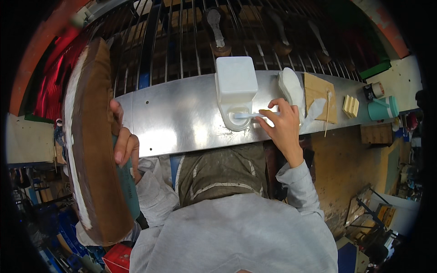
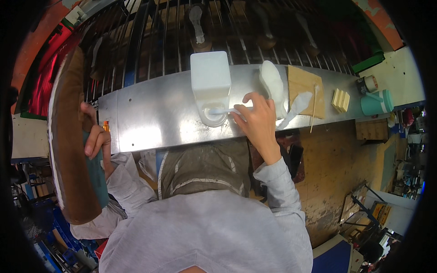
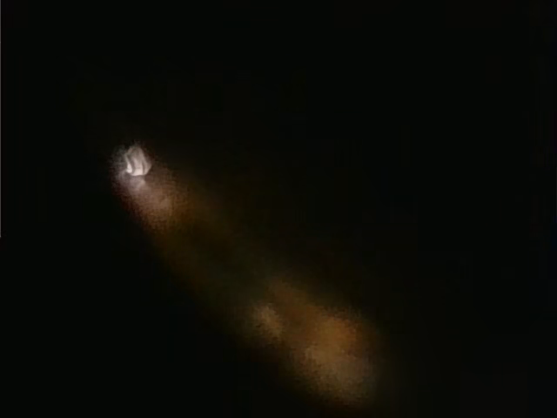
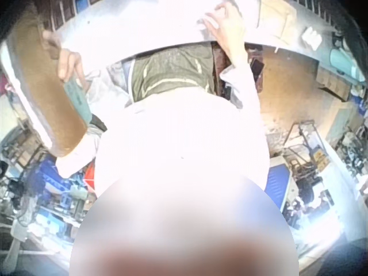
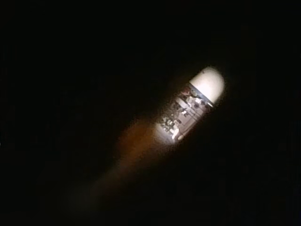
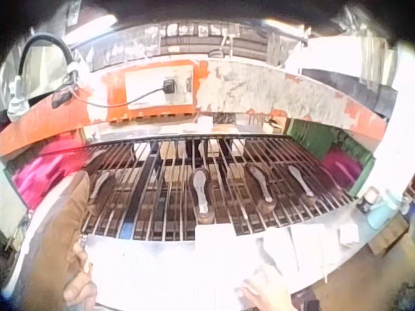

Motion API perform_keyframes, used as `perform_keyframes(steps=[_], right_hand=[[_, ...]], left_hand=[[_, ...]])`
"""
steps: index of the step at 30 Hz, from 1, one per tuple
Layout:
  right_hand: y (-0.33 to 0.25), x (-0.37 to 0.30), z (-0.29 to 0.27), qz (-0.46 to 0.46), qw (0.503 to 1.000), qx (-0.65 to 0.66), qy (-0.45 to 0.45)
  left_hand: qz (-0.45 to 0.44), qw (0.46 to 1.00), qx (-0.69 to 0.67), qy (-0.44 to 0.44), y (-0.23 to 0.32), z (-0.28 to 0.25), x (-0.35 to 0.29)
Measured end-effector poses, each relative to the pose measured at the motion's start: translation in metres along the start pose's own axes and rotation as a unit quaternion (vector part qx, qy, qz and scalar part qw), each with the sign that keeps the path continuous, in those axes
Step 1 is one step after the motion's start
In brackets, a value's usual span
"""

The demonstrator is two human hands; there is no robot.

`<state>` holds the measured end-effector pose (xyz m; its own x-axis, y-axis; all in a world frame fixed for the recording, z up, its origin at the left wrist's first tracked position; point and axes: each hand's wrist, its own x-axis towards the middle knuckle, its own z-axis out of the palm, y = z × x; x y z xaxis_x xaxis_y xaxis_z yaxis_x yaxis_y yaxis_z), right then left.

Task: The person applies a white adhesive to the sole and edges of a brown shoe using a small brush. They repeatedly dip the brush into a container and spread the glue across the sole surface and perimeter.

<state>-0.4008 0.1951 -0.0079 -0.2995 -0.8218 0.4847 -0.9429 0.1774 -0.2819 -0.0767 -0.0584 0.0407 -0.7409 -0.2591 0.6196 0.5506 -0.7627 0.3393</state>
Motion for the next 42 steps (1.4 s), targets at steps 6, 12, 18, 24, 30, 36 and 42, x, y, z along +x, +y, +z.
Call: perform_keyframes(steps=[6,12,18,24,30,36,42], right_hand=[[0.001,-0.028,0.005,0.150,0.982,0.105,0.038],[-0.013,-0.001,-0.011,0.173,0.956,0.236,0.034],[-0.069,0.075,-0.076,-0.135,0.953,0.207,0.173],[-0.091,0.107,-0.093,-0.146,0.954,0.176,0.192],[-0.085,0.102,-0.093,-0.232,0.941,0.171,0.177],[-0.075,0.094,-0.074,-0.167,0.958,0.146,0.180],[-0.082,0.007,-0.076,-0.118,0.946,0.300,-0.047]], left_hand=[[0.039,0.967,0.236,0.093,0.003,0.022,-0.027],[0.293,0.818,0.148,0.473,-0.084,0.037,-0.018],[-0.006,0.871,0.298,0.391,-0.131,0.069,-0.010],[0.084,0.959,0.087,0.257,-0.140,0.072,-0.001],[0.047,0.914,0.129,0.382,-0.137,0.079,-0.004],[0.018,0.858,0.255,0.446,-0.138,0.083,0.001],[0.133,0.830,0.206,0.500,-0.116,0.066,0.002]])
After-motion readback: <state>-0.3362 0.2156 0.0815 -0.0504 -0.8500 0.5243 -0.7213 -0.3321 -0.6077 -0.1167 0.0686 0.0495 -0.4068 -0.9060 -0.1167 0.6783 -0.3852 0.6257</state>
